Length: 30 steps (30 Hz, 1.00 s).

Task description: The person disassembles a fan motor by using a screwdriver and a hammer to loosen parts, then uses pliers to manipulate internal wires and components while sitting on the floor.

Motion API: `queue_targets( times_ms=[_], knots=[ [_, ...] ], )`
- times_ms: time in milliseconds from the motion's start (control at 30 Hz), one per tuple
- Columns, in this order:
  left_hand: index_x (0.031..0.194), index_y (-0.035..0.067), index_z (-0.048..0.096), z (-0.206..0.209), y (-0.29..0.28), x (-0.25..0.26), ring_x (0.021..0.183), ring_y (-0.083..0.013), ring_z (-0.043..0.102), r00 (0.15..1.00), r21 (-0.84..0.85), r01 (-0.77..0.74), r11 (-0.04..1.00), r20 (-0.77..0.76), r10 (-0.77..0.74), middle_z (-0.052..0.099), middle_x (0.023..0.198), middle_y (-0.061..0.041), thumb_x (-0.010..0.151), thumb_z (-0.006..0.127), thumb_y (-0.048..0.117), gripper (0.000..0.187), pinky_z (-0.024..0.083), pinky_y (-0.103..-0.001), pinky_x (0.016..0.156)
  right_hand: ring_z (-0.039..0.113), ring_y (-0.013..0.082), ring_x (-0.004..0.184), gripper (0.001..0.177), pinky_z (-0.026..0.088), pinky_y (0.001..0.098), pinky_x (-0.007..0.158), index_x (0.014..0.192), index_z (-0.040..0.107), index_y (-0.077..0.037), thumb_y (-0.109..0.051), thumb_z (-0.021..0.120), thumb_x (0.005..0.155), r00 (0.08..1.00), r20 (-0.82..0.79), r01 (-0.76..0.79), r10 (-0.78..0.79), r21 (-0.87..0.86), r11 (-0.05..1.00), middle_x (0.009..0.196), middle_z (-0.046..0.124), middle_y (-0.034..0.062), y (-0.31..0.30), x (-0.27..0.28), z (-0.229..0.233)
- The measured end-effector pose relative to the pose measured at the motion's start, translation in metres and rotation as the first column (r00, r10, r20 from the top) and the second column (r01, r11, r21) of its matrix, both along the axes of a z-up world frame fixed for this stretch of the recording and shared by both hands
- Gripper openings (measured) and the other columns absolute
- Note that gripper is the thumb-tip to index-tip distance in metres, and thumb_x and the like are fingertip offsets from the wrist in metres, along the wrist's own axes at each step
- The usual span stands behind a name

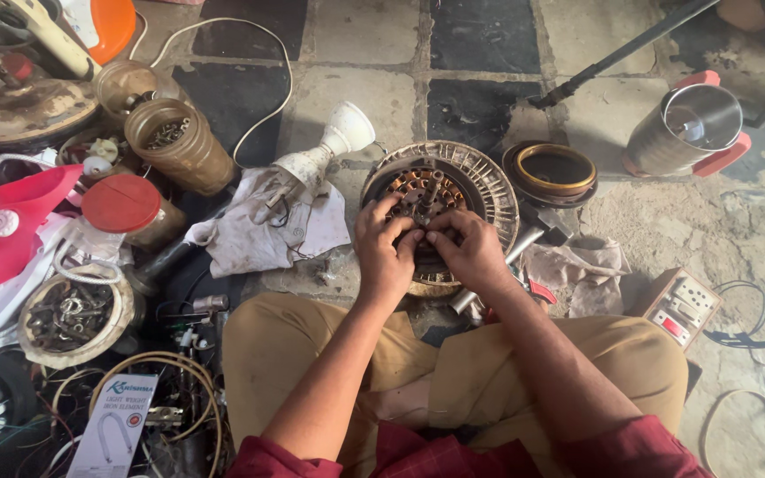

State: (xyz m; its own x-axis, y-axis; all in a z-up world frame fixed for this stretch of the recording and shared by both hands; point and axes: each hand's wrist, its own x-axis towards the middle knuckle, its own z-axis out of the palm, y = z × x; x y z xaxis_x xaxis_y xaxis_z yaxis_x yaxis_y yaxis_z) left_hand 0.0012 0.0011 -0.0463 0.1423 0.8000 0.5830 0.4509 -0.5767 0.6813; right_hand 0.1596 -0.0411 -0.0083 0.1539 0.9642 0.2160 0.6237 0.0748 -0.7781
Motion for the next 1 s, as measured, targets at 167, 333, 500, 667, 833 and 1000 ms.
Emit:
queue_targets(
  times_ms=[167,333,500,667,833,1000],
  knots=[
    [0.094,0.005,0.066,0.001,-0.005,0.001,0.136,-0.0376,0.050,0.999,0.003,0.006,1.000,-0.032,-0.006,0.059,0.143,-0.007,0.085,0.078,0.007,0.015,0.040,-0.052,0.114,0.070,0.0255,0.086,0.017,0.055,0.0371,0.077,0.100,0.070,-0.002,-0.008,0.076,0.085,0.998,0.032,-0.049,0.046,0.103,0.994,0.092,0.070,0.0122,0.000,0.003,-0.007],
    [0.097,0.005,0.066,0.003,-0.007,0.001,0.134,-0.0380,0.049,1.000,0.018,0.019,1.000,0.009,-0.019,0.058,0.140,-0.010,0.086,0.078,0.010,0.016,0.040,-0.052,0.113,0.069,0.0281,0.089,0.017,0.056,0.0378,0.080,0.103,0.067,-0.002,-0.005,0.072,0.087,0.998,0.033,-0.061,0.057,0.105,0.993,0.094,0.068,0.0146,0.000,0.001,-0.007],
    [0.098,0.005,0.068,0.001,-0.007,0.000,0.133,-0.0374,0.049,1.000,0.016,0.009,1.000,0.015,-0.009,0.059,0.139,-0.010,0.086,0.078,0.011,0.016,0.040,-0.051,0.112,0.067,0.0355,0.101,0.020,0.053,0.0429,0.088,0.109,0.068,-0.001,0.001,0.067,0.089,0.994,0.093,-0.080,0.054,0.303,0.950,0.104,0.070,0.0167,-0.005,-0.009,-0.004],
    [0.092,0.004,0.067,-0.002,-0.008,0.005,0.135,-0.0348,0.051,0.996,-0.040,-0.008,0.999,0.084,0.012,0.060,0.138,-0.010,0.087,0.076,0.009,0.012,0.041,-0.049,0.114,0.067,0.0352,0.100,0.021,0.054,0.0422,0.088,0.109,0.068,-0.002,0.001,0.067,0.088,0.997,0.064,-0.053,0.037,0.263,0.963,0.102,0.069,0.0157,-0.005,-0.013,-0.002],
    [0.092,0.004,0.067,0.001,-0.008,0.001,0.134,-0.0361,0.049,0.999,-0.027,0.025,0.999,0.022,-0.024,0.058,0.138,-0.012,0.086,0.077,0.011,0.014,0.040,-0.049,0.113,0.065,0.0311,0.084,0.027,0.053,0.0401,0.076,0.114,0.069,-0.004,-0.010,0.075,0.089,1.000,0.012,0.005,-0.005,0.030,1.000,0.089,0.066,0.0144,-0.001,-0.009,0.006],
    [0.089,0.004,0.066,0.003,-0.008,0.003,0.135,-0.0366,0.047,1.000,-0.063,0.013,0.998,-0.005,-0.014,0.057,0.139,-0.012,0.085,0.077,0.011,0.014,0.038,-0.051,0.115,0.067,0.0240,0.089,0.009,0.054,0.0379,0.080,0.098,0.069,-0.003,-0.009,0.073,0.093,0.999,0.033,0.003,-0.012,0.284,0.959,0.093,0.068,0.0113,0.005,-0.015,-0.006]
  ],
)
